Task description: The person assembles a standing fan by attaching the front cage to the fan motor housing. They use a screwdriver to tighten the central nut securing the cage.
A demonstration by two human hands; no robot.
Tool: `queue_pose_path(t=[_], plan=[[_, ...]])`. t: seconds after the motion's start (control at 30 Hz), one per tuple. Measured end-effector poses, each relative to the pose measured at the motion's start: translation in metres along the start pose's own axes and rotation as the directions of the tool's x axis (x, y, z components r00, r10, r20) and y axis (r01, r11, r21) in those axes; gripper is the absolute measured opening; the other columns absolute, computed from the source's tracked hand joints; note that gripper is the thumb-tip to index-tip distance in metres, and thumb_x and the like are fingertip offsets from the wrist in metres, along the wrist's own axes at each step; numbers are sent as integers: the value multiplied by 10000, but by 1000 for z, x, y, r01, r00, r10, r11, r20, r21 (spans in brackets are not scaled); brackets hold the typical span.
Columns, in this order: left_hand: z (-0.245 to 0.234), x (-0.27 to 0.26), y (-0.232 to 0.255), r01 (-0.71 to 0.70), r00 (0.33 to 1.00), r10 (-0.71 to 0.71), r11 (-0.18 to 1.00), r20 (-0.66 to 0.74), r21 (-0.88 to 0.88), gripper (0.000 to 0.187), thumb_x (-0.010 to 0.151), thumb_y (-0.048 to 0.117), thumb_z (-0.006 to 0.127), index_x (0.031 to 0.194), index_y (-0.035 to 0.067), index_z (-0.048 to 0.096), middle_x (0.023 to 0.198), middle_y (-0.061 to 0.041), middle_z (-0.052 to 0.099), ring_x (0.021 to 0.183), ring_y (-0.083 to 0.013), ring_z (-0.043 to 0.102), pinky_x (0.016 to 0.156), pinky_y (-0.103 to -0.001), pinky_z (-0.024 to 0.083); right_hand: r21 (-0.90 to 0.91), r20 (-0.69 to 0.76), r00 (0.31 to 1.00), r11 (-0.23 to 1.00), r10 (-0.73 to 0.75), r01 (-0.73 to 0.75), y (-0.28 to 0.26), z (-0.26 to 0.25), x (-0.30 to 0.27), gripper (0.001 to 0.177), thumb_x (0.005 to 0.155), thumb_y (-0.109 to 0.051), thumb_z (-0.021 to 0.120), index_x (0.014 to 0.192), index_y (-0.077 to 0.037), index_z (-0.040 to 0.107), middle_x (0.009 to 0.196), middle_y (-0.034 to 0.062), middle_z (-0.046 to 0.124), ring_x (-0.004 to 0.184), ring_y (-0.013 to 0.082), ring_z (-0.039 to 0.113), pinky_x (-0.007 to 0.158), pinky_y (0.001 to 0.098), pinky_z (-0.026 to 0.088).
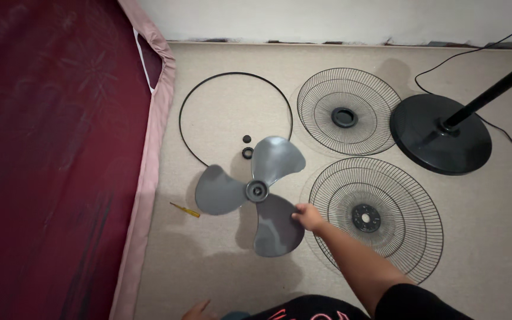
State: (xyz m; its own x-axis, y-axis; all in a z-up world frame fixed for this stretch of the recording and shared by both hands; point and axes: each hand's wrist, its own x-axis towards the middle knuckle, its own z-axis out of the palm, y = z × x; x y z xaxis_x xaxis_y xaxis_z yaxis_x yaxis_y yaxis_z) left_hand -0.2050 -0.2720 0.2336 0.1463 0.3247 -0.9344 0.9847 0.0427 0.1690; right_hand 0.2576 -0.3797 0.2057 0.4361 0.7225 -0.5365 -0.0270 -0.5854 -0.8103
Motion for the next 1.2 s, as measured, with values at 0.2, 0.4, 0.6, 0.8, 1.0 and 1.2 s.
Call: queue_pose_path(t=[0.2,0.4,0.6,0.8,1.0,1.2], plan=[[-5,35,0,-73,997,73,997,-3,-8,738,923,375,721,1572,199,416,1494,-124,516,1408,-266,491,1183,-387,404,-235,-26,996,968,82,-86,34,38,5,231,891,-122,706,1111,-50,714,985,113,766,919,220,728,849,350,576],[-32,44,5,-108,994,108,994,-2,5,728,912,372,724,1557,197,436,1415,-141,581,1337,-275,558,1136,-386,449,-280,-33,995,954,99,-104,54,65,6,232,859,-130,724,1083,-70,728,1006,124,773,960,247,734,888,364,563],[-61,74,15,-130,991,130,991,8,33,717,900,370,726,1541,195,456,1336,-158,647,1265,-284,625,1089,-385,494,-263,-50,979,943,196,-202,66,72,18,260,869,-145,724,1117,-66,729,1046,135,784,1000,254,749,903,365,565],[-80,116,7,-191,981,192,979,2,76,707,889,368,729,1526,192,476,1257,-175,713,1193,-293,692,1042,-384,539,-357,-112,978,911,176,-205,69,70,37,362,852,-148,756,1202,-79,696,1152,145,750,1098,272,712,966,361,543],[-142,170,76,-458,874,439,888,-209,-49,693,863,342,747,1491,181,502,1288,-162,690,1181,-283,694,1002,-388,559,-543,-156,980,818,122,-188,59,60,68,417,836,-208,778,1223,-99,670,1150,149,738,1107,312,696,970,378,539],[-199,182,170,-563,755,502,826,-421,-25,645,853,305,743,1443,141,541,1431,-130,612,1206,-303,668,1022,-391,521,-433,-259,966,896,-15,-102,18,28,121,485,848,-233,761,1292,-113,608,1218,122,715,1091,282,707,934,398,561]])
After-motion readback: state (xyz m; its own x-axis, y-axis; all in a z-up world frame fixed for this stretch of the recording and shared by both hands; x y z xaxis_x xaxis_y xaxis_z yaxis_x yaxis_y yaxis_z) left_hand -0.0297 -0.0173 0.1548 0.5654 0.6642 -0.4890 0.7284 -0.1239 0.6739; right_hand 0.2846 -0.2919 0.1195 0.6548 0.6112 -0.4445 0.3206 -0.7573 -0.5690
